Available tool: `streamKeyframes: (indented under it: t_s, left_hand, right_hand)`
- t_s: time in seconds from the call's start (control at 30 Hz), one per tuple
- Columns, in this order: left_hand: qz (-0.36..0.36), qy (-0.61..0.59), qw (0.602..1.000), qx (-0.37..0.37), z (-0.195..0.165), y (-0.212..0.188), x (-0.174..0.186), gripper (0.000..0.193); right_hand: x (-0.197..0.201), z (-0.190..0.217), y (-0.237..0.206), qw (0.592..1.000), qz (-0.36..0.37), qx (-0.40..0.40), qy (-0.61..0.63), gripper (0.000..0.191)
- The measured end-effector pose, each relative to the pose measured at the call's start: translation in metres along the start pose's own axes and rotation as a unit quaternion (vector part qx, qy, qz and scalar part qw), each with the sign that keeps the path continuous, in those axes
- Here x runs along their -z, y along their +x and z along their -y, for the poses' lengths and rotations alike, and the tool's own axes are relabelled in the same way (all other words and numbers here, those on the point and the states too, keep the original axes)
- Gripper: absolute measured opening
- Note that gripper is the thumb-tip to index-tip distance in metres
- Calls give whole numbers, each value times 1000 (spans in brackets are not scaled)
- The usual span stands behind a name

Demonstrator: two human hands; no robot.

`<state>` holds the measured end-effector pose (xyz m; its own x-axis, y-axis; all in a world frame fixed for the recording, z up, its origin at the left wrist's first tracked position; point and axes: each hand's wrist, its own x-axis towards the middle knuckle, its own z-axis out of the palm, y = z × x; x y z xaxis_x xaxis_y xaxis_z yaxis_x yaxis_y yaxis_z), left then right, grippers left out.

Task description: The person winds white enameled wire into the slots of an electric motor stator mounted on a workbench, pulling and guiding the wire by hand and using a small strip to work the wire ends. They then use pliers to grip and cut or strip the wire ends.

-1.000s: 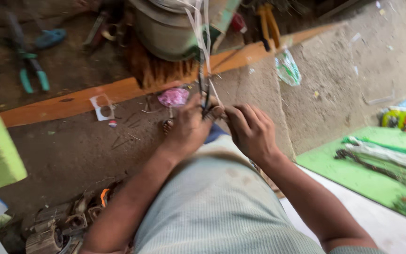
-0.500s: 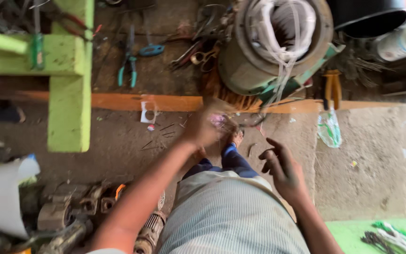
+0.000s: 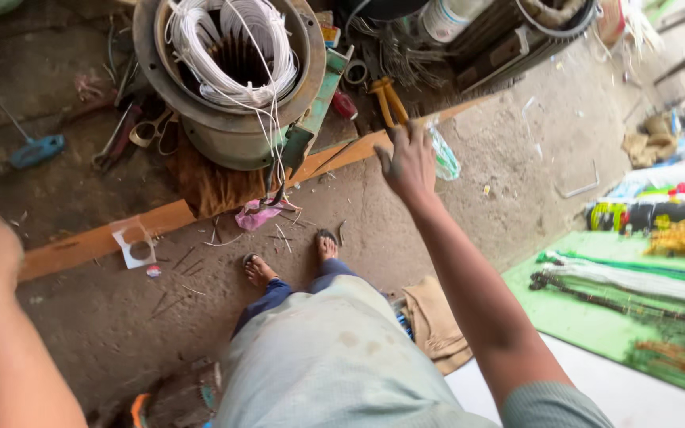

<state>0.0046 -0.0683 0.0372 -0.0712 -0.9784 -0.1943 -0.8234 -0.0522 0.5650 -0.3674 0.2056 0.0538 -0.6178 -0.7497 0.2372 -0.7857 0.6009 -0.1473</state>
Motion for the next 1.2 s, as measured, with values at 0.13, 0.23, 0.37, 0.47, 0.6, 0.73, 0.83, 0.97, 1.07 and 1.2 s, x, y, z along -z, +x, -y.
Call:
streamKeyframes:
  t_s: [0.13,0.23,0.37,0.47,0.6,0.73,0.83,0.97,1.07,1.2]
  left_hand:
    - [93,-489,865,60,35,-65,7,32]
    - [184,-481,856,41,54,-146,-14,23]
    - [251,-407,878,-27,50,-224,-60,34]
    - [279,-338,898,-34,32,-251,-88,36]
    - [278,-173,945,10,9,-253,-113,34]
    - [203,-116,962,-145,-6,-238,-127,32]
    - [181,-79,966,-165,-14,-236,-127,28]
    - [140,-112,961,-211,-21,-232,-120,26]
    - [148,-72,966,-200,-28,-226,-118,27]
    - [130,-56,963,-231,-34,-213,-123,25]
  right_hand:
    - [-17,-10,39,996,75,-34,-32,61]
    - [-26,-17,56,993,110,-11,-39,57]
    - [-24,-49,60,936,161,-186,252,38]
    - [-9,-78,23,770,135,-236,577,33]
    - [3,-113,-45,668,220,-161,692,26]
    - [-15,-130,-75,651,318,-194,662,27]
    - [-25,-136,-84,679,384,-157,605,36]
    - [-21,-134,-96,710,427,-40,559,51]
    - [-14,-126,-99,681,464,-47,565,56]
    - [-5,-111,-97,717,469,-23,515,49]
